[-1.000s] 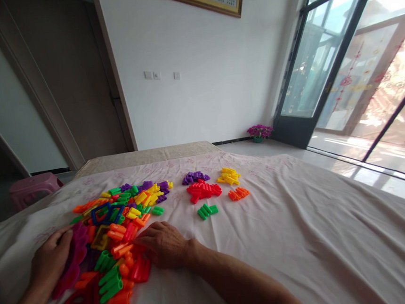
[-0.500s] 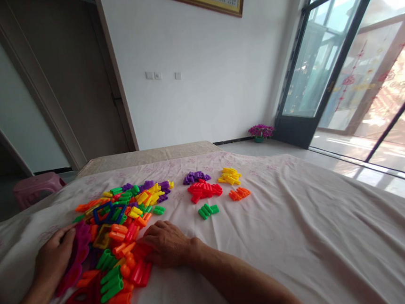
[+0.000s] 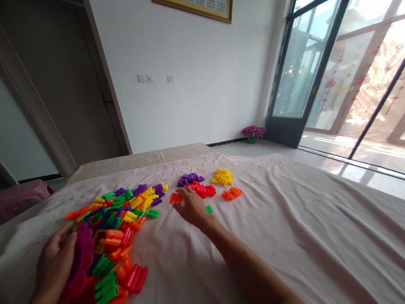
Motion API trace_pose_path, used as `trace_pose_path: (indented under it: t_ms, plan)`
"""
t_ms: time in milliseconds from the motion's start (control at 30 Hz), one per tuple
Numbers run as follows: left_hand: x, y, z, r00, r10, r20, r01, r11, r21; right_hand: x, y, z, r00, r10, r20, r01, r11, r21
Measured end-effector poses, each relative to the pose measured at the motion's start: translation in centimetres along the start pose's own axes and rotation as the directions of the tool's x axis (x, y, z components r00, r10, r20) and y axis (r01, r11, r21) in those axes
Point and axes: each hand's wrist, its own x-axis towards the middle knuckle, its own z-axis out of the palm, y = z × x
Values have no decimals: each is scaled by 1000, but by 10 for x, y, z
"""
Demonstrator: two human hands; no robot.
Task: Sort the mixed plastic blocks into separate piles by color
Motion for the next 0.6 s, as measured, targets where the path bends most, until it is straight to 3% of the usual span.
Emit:
trace_pose_path:
  t_ms: [133,267,367,467,533,600]
  plan:
    - [2,12,-7,994,43,100,-27,987,-156,12,50,-41,947,314,-63,-320,925,-207]
    - [3,23,-16,979,163,120,-141,975,-173,11,96,-79,829,539,-153,-558,770,-309]
    - [-7,32,-21,929,340,145,-326,939,-110,2,121,-98,730,660,-177,-679,672,-295]
    - [-32,36,-27,806,575,143,-577,816,-29,-8,139,-110,630,749,-207,-774,585,-240]
    - [-54,35,-32,674,727,133,-733,680,1,-15,148,-116,577,781,-238,-816,538,-211]
    - [-77,34,-39,531,825,192,-843,538,20,-22,156,-119,525,810,-261,-851,488,-195]
